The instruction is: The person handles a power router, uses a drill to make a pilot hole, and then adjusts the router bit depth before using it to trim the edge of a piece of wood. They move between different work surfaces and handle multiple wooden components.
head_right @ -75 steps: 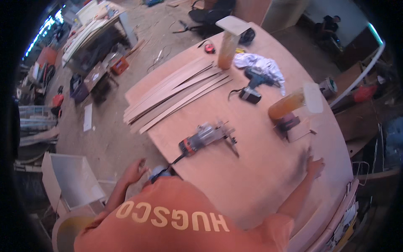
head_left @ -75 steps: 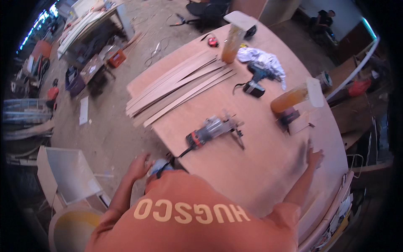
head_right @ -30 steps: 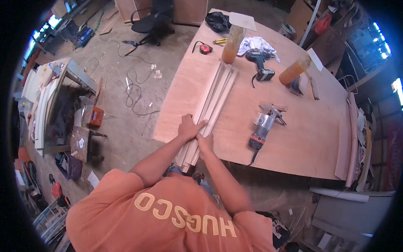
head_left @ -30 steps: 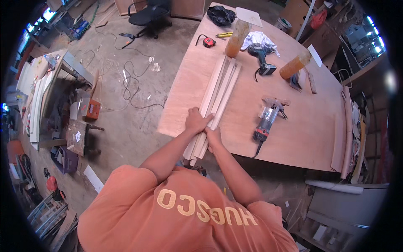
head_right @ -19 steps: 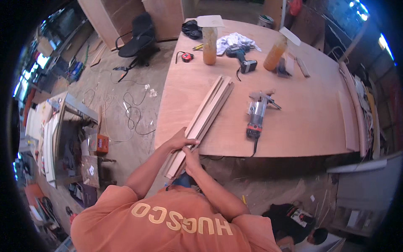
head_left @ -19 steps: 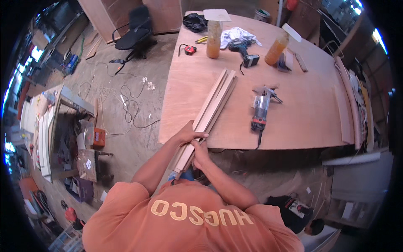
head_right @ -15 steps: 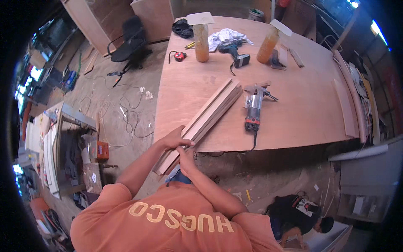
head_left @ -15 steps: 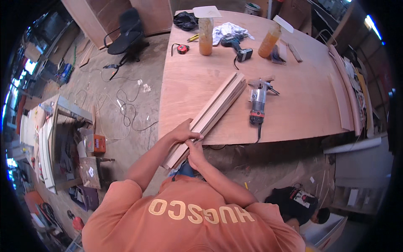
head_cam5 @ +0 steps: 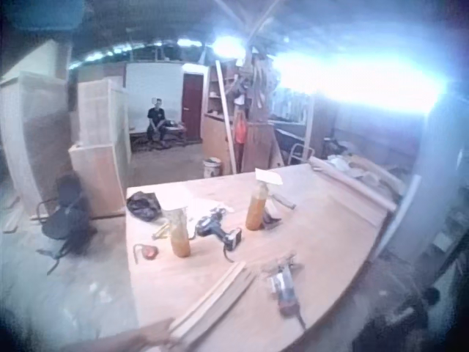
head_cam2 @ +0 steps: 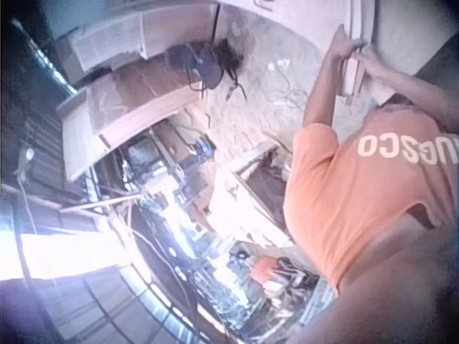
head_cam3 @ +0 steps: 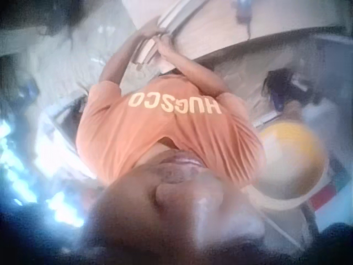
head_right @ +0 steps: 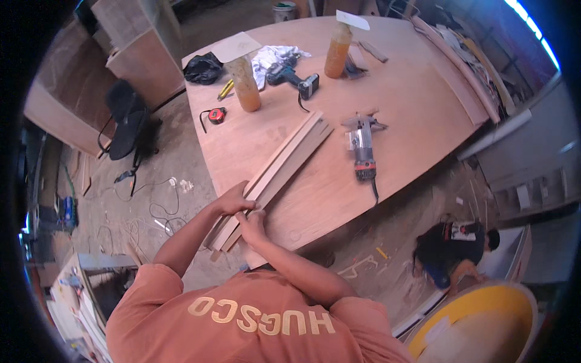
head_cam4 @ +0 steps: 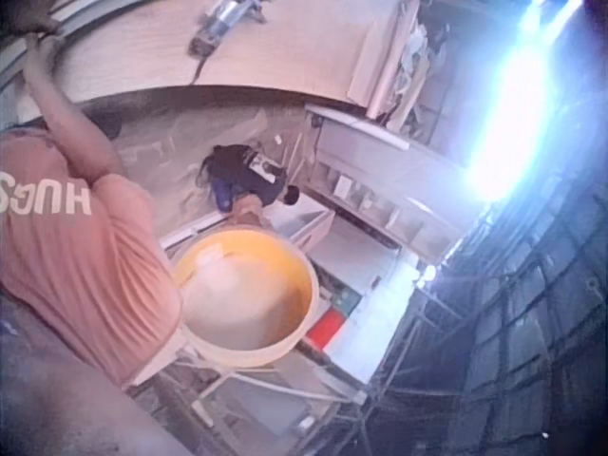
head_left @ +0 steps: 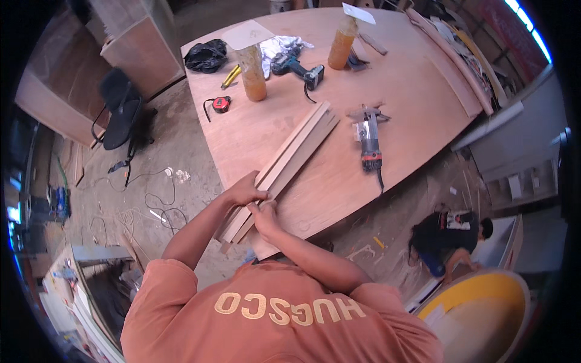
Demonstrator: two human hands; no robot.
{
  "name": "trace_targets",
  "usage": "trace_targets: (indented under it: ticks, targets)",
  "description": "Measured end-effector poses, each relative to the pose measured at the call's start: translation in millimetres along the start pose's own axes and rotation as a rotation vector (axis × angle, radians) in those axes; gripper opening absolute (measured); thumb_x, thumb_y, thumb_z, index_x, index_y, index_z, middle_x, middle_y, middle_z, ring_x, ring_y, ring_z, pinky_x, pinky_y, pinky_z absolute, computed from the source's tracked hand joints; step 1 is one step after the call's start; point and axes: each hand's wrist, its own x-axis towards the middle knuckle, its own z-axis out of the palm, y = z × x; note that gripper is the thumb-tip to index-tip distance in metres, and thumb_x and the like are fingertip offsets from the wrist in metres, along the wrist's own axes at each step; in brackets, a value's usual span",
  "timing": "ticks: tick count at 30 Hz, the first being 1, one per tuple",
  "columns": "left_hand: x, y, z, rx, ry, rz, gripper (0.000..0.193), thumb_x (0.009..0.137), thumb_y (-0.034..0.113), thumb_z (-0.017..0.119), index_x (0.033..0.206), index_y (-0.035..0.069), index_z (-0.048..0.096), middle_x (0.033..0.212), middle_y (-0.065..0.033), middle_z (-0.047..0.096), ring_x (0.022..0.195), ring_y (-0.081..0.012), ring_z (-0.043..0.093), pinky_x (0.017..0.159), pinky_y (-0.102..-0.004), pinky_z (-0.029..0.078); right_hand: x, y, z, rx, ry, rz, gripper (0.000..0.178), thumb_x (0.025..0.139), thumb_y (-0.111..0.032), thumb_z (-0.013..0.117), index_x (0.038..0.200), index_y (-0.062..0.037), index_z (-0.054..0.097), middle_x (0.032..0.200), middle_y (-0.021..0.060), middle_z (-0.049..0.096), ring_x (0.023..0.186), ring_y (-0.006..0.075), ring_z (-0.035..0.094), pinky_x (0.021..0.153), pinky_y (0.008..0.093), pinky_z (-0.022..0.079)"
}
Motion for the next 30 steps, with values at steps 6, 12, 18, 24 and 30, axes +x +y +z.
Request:
trace_targets:
  ticks: [6,12,18,24,30]
  targets:
    - [90.0,-3.1,-55.2,0.140,0.030,0.098,0.093,0.065,0.043,0.079,0.133,-0.012,0.044,0.126,-0.0276,0.057,0.117,-0.0328,0.056,0.102,-0.0383,0.042,99.3,-34.7,6.4,0.052,0.067,-0.031,0.066,0.088,-0.024,0.069,0.130,0.0140,0.036,0.125,0.0229,0.053,0.114,0.0244,0.055,0.092,0.0369,0.049]
    - [178.8,62.3,-76.0,0.208,-0.097,0.160,0.100,0.067,0.042,0.079,0.139,-0.014,0.037,0.128,-0.0274,0.056,0.115,-0.0308,0.057,0.099,-0.0370,0.044,203.1,-52.6,-36.0,0.104,0.242,-0.067,0.062,0.089,-0.020,0.067,0.130,0.0128,0.034,0.124,0.0226,0.053,0.108,0.0250,0.059,0.084,0.0359,0.053]
    - [218.3,41.4,-78.6,0.690,0.168,0.020,0.092,0.072,0.055,0.076,0.135,-0.005,0.046,0.130,-0.0281,0.050,0.123,-0.0397,0.047,0.103,-0.0457,0.042,139.0,-124.2,-96.5,0.120,0.017,0.015,0.050,0.087,-0.023,0.069,0.127,0.0001,0.049,0.119,0.0129,0.059,0.109,0.0208,0.056,0.088,0.0345,0.048]
    - [170.0,39.4,-25.2,0.866,0.593,0.454,0.061,0.083,0.042,0.070,0.126,0.001,0.053,0.129,-0.0206,0.052,0.118,-0.0366,0.048,0.098,-0.0467,0.041,167.6,-37.5,-214.4,1.226,0.093,-0.172,0.031,0.092,-0.028,0.065,0.112,-0.0051,0.058,0.109,0.0092,0.059,0.103,0.0223,0.056,0.089,0.0374,0.048]
    - [137.4,40.7,13.6,1.048,0.342,0.360,0.046,0.086,0.039,0.066,0.121,0.010,0.058,0.121,-0.0118,0.055,0.117,-0.0298,0.048,0.098,-0.0427,0.038,214.0,-87.5,-239.7,1.786,0.378,-0.465,0.051,0.088,-0.044,0.068,0.121,-0.0073,0.055,0.117,0.0100,0.058,0.106,0.0259,0.056,0.095,0.0423,0.047]
